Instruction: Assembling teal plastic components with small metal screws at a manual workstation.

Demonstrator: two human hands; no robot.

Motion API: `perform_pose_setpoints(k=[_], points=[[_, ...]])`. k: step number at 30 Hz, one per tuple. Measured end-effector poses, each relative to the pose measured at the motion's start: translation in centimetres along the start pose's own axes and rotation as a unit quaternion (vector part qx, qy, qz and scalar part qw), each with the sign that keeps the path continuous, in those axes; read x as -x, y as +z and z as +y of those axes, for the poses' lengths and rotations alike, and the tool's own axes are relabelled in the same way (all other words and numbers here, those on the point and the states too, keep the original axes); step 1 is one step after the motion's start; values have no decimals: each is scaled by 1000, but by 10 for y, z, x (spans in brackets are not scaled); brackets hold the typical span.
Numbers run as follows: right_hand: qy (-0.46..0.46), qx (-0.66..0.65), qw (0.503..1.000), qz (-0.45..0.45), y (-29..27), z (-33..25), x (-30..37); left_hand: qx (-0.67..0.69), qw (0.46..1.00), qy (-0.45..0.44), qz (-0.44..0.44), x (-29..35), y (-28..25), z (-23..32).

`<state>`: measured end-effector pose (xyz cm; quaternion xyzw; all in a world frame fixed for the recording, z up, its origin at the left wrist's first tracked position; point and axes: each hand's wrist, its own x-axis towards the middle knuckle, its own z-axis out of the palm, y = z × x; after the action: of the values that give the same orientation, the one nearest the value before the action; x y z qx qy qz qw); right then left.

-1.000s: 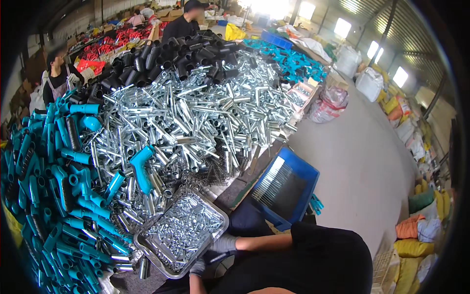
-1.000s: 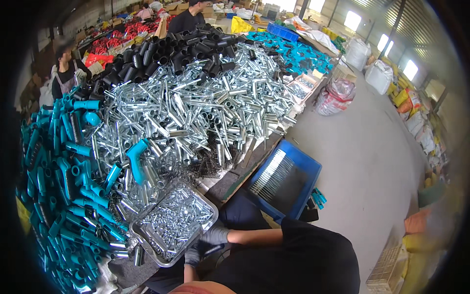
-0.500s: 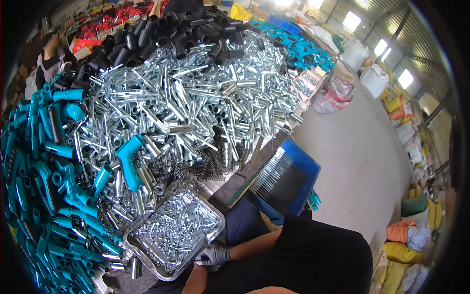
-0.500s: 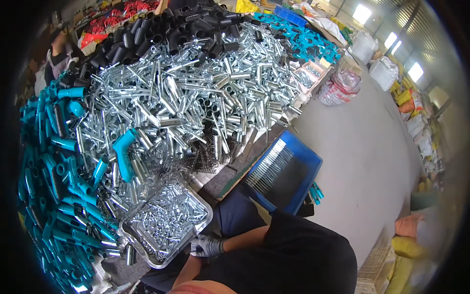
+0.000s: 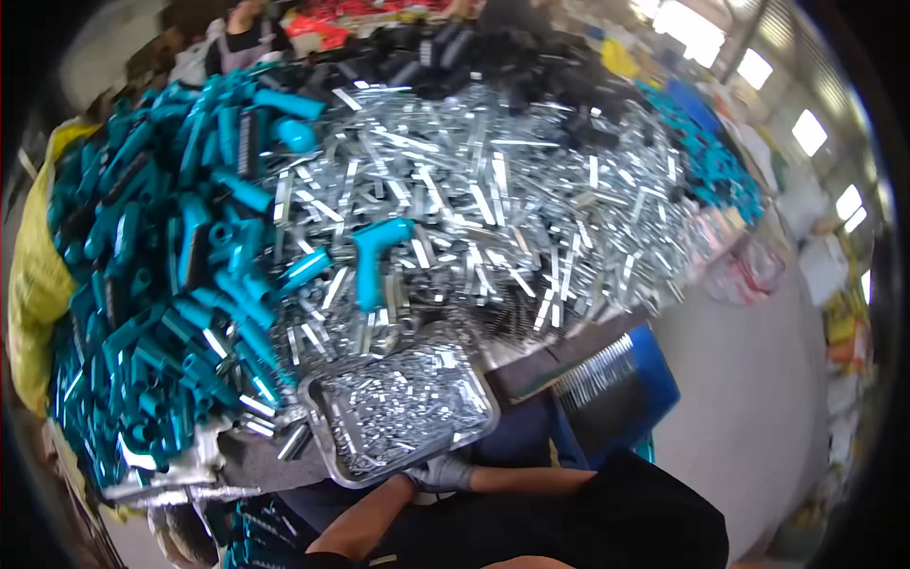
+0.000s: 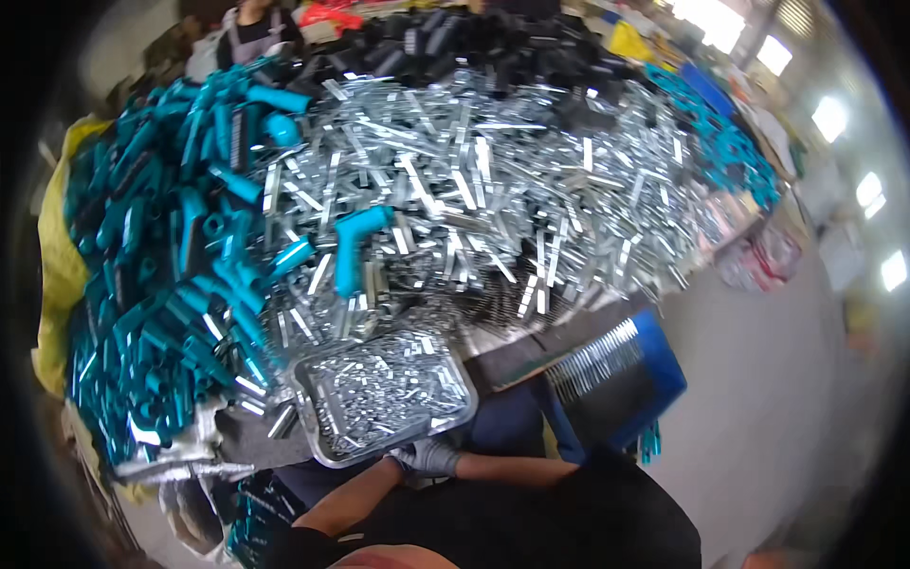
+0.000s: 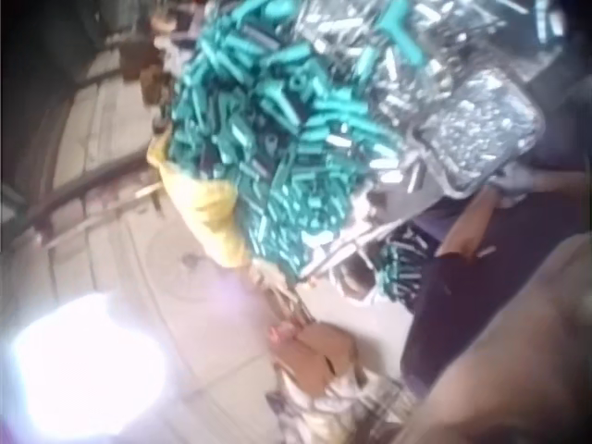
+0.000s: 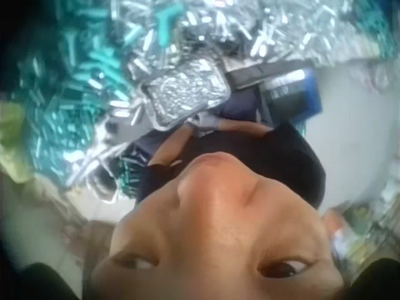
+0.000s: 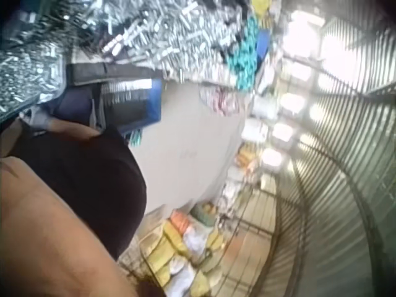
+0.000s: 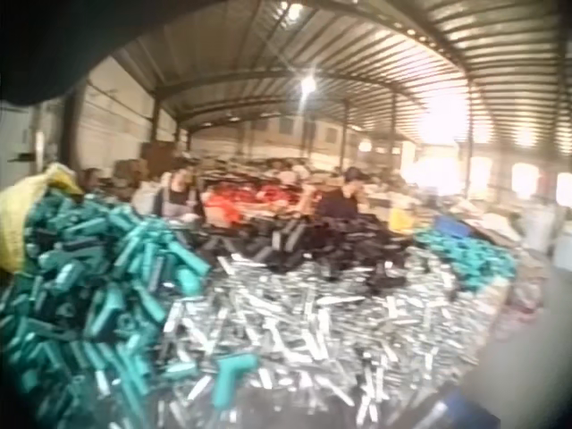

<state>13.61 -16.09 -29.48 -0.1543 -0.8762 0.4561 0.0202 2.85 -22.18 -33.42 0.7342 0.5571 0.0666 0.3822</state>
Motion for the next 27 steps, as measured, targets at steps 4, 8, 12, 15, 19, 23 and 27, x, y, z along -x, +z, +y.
perform_pose_setpoints(k=[4, 8, 12, 15, 19, 23, 27], points=[[-1, 18, 998, -55, -6, -16, 6, 11, 999, -28, -12, 18, 6, -1], [49, -33, 993, -106, -16, -13, 6, 9, 999, -19, -37, -2, 5, 8], [11, 6, 998, -54, -23, -28, -2, 17, 998, 10, -64, -21, 6, 9], [605, -311, 708, 191, -58, -93, -25, 34, 998, -35, 31, 7, -26, 74], [132, -74, 989, 0, -84, -67, 35, 80, 946, -115, 291, 117, -121, 178], [184, -438, 853, -215, -92, -59, 49, 203, 849, -151, 464, 158, -128, 190], [264, -428, 839, -210, -65, -3, 11, 174, 847, -147, 480, 180, -130, 202]])
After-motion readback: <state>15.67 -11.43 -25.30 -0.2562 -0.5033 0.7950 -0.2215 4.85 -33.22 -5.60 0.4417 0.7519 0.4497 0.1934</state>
